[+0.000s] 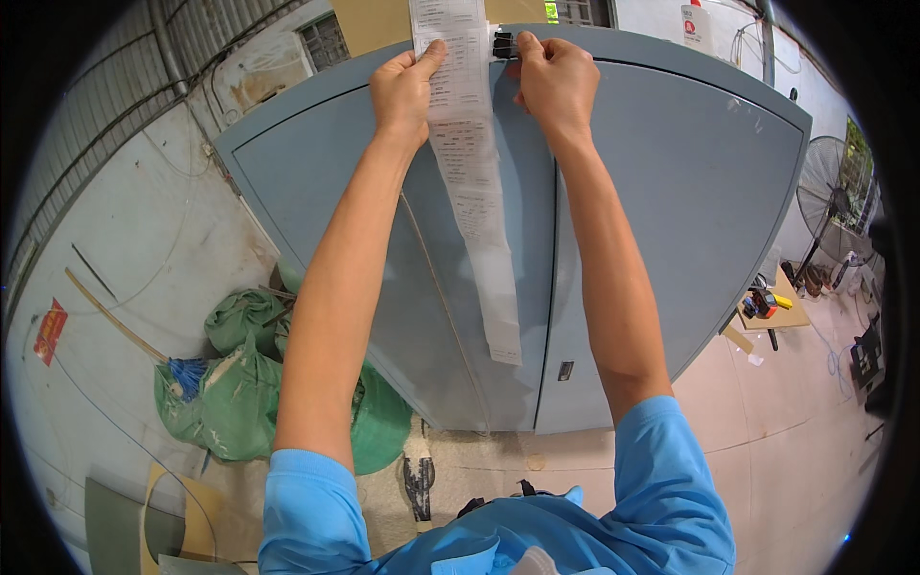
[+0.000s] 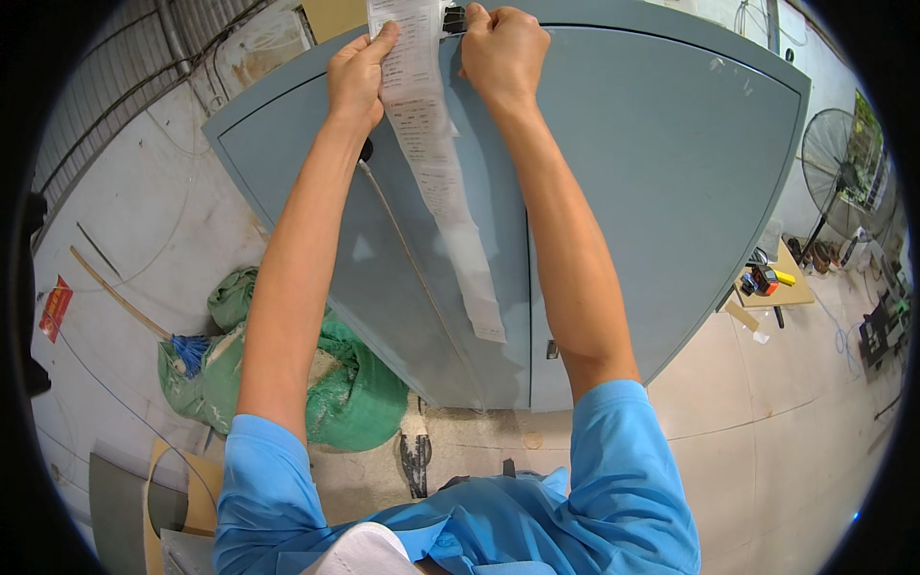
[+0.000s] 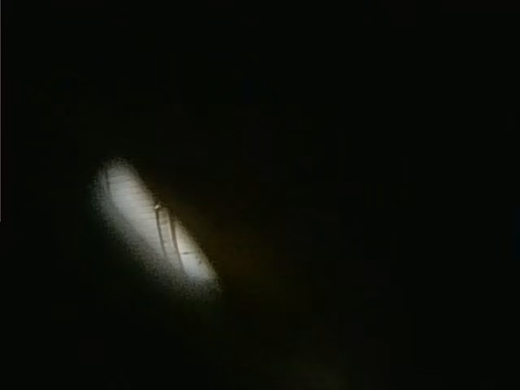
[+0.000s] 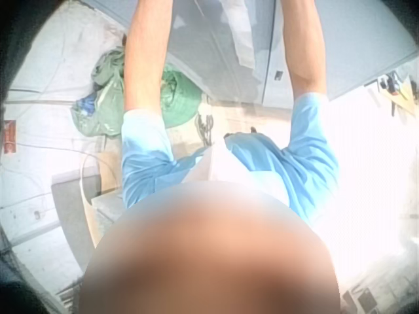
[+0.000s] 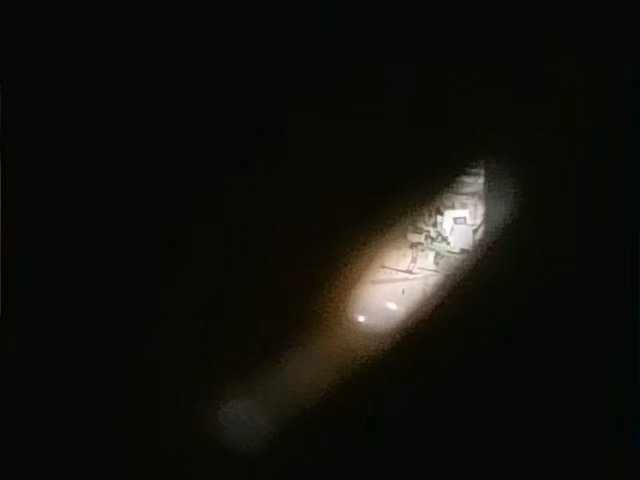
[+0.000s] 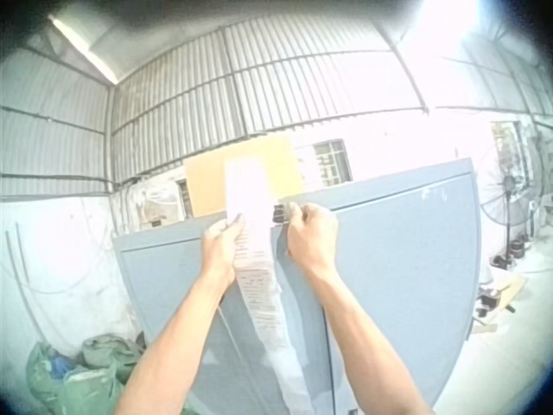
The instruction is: The person measures a wooden board with a tape measure, marks cut lines with a utility knife, removes a cut strip, and then returns to the desk to handle a printed receipt and attach it to a cabinet.
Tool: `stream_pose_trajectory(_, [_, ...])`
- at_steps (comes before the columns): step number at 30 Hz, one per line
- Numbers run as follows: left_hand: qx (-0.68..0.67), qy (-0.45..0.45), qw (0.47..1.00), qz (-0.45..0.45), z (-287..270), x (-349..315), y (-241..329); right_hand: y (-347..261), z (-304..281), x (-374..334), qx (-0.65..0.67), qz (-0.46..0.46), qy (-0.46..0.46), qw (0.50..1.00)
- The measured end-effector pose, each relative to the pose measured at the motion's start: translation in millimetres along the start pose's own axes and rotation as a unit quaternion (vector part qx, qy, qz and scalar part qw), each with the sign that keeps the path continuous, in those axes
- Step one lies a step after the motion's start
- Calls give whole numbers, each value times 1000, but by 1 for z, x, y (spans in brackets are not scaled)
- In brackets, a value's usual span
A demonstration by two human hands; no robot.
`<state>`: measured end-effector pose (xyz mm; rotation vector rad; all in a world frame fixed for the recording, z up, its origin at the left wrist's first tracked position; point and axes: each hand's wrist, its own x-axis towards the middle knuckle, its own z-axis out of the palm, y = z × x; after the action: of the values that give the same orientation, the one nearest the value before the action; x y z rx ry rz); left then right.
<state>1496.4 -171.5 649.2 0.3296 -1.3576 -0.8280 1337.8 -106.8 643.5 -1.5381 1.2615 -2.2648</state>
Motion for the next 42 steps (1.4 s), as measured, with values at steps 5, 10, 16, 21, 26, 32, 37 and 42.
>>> stream_pose_trajectory(5, [12,3,1000,4,1,-1,-1,1,1,-1,15,23,-23,999])
stream_pose_trajectory(10, [29,2,999,19,3,-1,-2,1,1,-2,68,26,-30,997])
stream_pose_trajectory(16, [54,3,998,25,5,0,-3,-2,7,-3,8,-29,-29,999])
stream_pose_trajectory(21, [114,2,994,4,2,-8,1,-6,-6,-1,-62,-7,-90,994])
stream_pose_trajectory(26, [142,30,989,-6,-3,-18,13,-15,-30,17,-148,-187,40,970])
stream_pose_trajectory(32, [158,-10,987,17,-2,-6,35,-30,-4,44,-246,-446,-64,858])
stream_pose_trajectory(37, [134,-30,990,-8,-3,-3,37,-35,14,55,-304,-515,-155,786])
stream_pose_trajectory(42, [96,-48,994,-17,-7,-5,35,-29,17,64,-302,-556,-174,755])
